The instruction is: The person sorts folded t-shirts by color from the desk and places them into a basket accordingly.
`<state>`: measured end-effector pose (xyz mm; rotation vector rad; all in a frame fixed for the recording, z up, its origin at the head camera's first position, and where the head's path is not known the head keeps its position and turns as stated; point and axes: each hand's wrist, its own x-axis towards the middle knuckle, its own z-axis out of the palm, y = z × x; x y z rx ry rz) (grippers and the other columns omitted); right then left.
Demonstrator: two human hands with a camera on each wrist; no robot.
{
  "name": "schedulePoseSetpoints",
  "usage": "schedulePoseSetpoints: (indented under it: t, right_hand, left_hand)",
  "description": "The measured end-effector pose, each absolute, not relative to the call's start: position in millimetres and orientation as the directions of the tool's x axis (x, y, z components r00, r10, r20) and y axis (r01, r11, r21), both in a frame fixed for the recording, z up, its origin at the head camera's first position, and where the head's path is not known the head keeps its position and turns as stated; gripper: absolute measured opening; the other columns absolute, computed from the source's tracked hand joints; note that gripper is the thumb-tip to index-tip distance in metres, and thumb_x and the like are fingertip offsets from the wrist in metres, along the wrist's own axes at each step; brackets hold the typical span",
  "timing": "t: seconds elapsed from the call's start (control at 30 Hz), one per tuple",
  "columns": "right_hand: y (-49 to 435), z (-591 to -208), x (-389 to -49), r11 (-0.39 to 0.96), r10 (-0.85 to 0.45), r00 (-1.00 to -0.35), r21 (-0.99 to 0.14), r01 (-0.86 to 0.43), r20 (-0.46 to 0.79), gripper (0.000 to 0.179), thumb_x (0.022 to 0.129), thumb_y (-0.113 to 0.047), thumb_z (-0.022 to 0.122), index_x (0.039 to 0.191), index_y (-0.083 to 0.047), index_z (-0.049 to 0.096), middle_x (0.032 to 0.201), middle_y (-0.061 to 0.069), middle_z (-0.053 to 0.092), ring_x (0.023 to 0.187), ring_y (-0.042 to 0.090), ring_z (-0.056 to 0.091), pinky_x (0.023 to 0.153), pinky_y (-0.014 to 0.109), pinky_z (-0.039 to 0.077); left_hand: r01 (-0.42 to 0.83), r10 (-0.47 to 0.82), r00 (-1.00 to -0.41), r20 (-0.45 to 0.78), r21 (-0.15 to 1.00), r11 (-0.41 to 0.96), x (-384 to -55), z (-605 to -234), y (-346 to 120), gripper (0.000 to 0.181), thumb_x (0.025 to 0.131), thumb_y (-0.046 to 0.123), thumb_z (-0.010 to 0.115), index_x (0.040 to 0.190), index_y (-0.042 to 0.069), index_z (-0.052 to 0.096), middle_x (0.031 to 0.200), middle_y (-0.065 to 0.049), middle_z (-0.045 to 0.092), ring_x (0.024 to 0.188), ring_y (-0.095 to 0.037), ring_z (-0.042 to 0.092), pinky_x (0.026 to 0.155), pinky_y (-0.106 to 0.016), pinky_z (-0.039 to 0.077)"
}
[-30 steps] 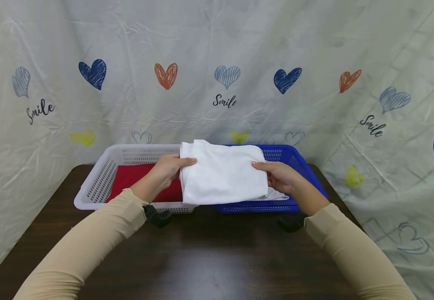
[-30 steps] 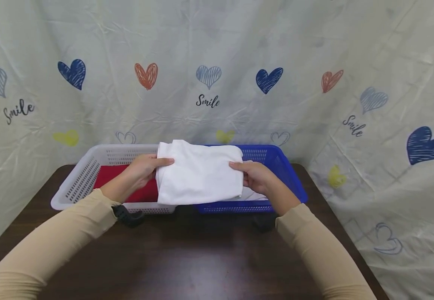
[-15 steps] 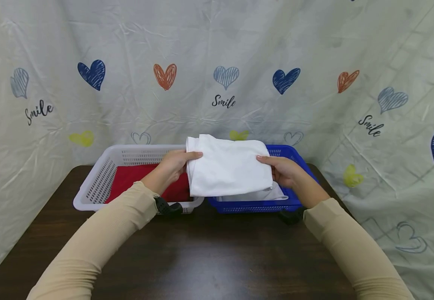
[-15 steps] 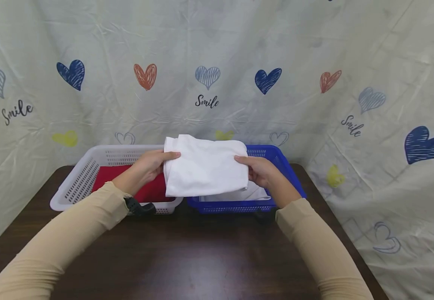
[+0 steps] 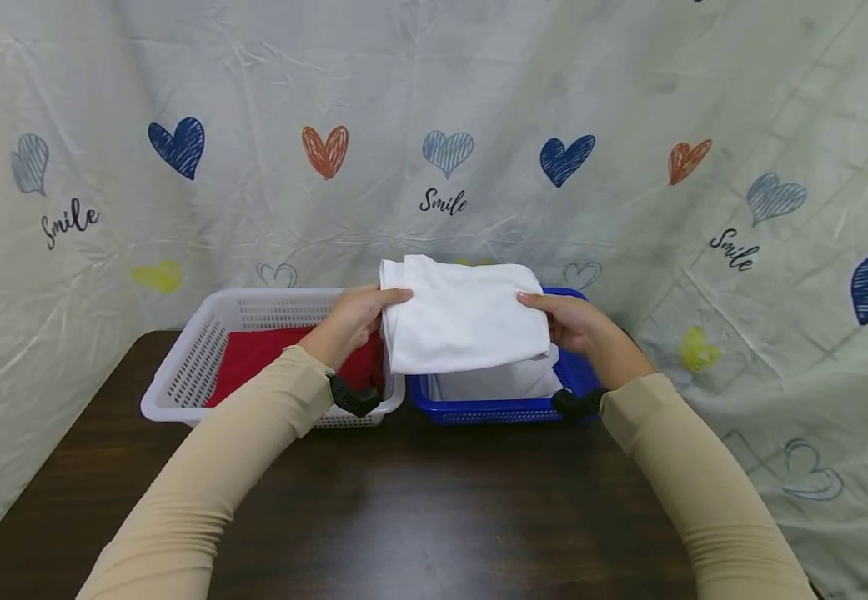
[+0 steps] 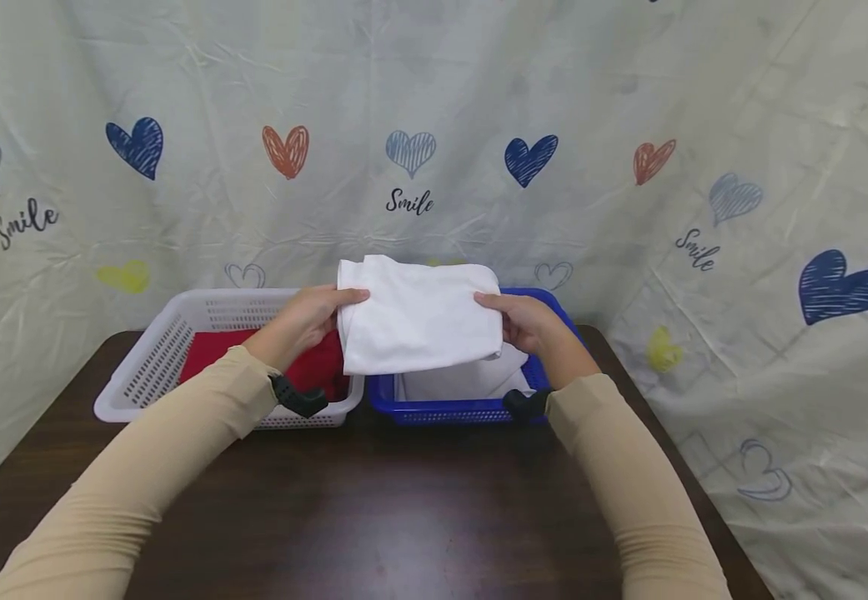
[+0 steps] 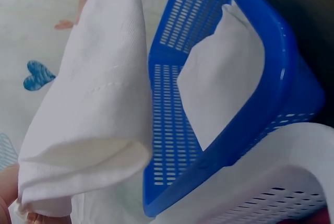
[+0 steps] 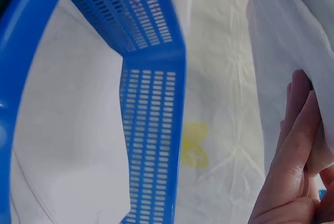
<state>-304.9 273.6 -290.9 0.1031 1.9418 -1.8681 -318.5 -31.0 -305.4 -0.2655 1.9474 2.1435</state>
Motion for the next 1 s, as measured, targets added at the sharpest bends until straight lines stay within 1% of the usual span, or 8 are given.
schedulePoseSetpoints:
  t: [0.1,0.23,0.4,0.53,0.73,0.93,0.97,1.0]
  right_hand:
    - [278,-290,-307,0.059,-0.238,-0.901,-0.931,0.359,-0.362,0.019,0.103,-0.028,0.053,0.095,-0.015,0.063,0.075,-0.008,0.071,0.066,0.006,0.07,0.063,0.021,0.057]
    - [282,-288,-309,0.026,-0.234,-0.902,-0.929,0.368,-0.363,0.024,0.104,-0.027,0.052,0.087,-0.017,0.066,0.073,-0.006,0.072,0.064,0.007,0.07,0.061,0.021,0.057]
    - [285,-284,-310,0.051,-0.24,-0.901,-0.932,0.359,-0.361,0.024,0.104,-0.029,0.05,0.089,-0.017,0.064,0.074,-0.007,0.071,0.065,0.006,0.07,0.061,0.021,0.057]
    - [287,-280,-311,0.071,-0.235,-0.9,-0.93,0.36,-0.366,0.023,0.104,-0.028,0.051,0.088,-0.017,0.063,0.073,-0.007,0.071,0.065,0.006,0.069,0.061,0.02,0.057]
    - [293,-277,-313,0.061,-0.229,-0.895,-0.923,0.38,-0.383,0.022,0.103,-0.029,0.052,0.088,-0.018,0.064,0.074,-0.006,0.071,0.065,0.006,0.069,0.061,0.021,0.057]
    - [300,-278,-314,0.014,-0.218,-0.89,-0.913,0.408,-0.401,0.027,0.104,-0.028,0.051,0.084,-0.018,0.066,0.074,-0.006,0.072,0.066,0.007,0.07,0.062,0.022,0.058]
    - [302,-278,-314,0.008,-0.216,-0.891,-0.913,0.408,-0.4,0.026,0.104,-0.028,0.051,0.085,-0.018,0.066,0.075,-0.006,0.071,0.066,0.008,0.07,0.062,0.022,0.058]
    - [303,-278,-315,0.003,-0.215,-0.891,-0.912,0.41,-0.401,0.026,0.104,-0.028,0.051,0.085,-0.018,0.066,0.075,-0.006,0.071,0.067,0.008,0.07,0.062,0.023,0.058]
  left_hand:
    - [-0.285,0.048,-0.958,-0.282,0.955,-0.083,-322,-303,-27,0.051,0.088,0.014,0.075,0.135,0.002,0.059,0.136,-0.013,0.063,0.11,-0.019,0.064,0.106,-0.034,0.05]
    - [-0.294,0.046,-0.956,-0.291,0.954,-0.064,-326,-301,-23,0.053,0.088,0.017,0.076,0.137,0.006,0.059,0.135,-0.011,0.064,0.108,-0.017,0.063,0.107,-0.033,0.049]
    - [-0.305,0.034,-0.952,-0.304,0.951,-0.05,-329,-299,-19,0.054,0.087,0.02,0.076,0.137,0.008,0.059,0.134,-0.01,0.065,0.104,-0.016,0.063,0.106,-0.033,0.049]
    - [-0.297,0.032,-0.955,-0.296,0.953,-0.065,-332,-298,-16,0.053,0.087,0.018,0.077,0.136,0.005,0.06,0.133,-0.011,0.066,0.103,-0.017,0.066,0.103,-0.032,0.051]
    - [-0.286,0.03,-0.958,-0.285,0.954,-0.085,-335,-296,-9,0.052,0.086,0.015,0.078,0.134,0.003,0.061,0.13,-0.012,0.067,0.097,-0.016,0.068,0.096,-0.028,0.055]
    - [-0.283,0.017,-0.959,-0.282,0.958,-0.042,-338,-296,0,0.051,0.085,0.02,0.079,0.132,0.006,0.064,0.125,-0.011,0.07,0.085,-0.012,0.067,0.083,-0.024,0.056]
    - [-0.282,0.018,-0.959,-0.282,0.959,-0.035,-338,-296,1,0.05,0.085,0.021,0.079,0.132,0.007,0.064,0.123,-0.011,0.071,0.083,-0.011,0.066,0.08,-0.023,0.055]
    - [-0.276,0.015,-0.961,-0.276,0.961,-0.029,-338,-296,3,0.05,0.085,0.022,0.079,0.131,0.007,0.065,0.115,-0.009,0.074,0.078,-0.01,0.064,0.076,-0.022,0.054]
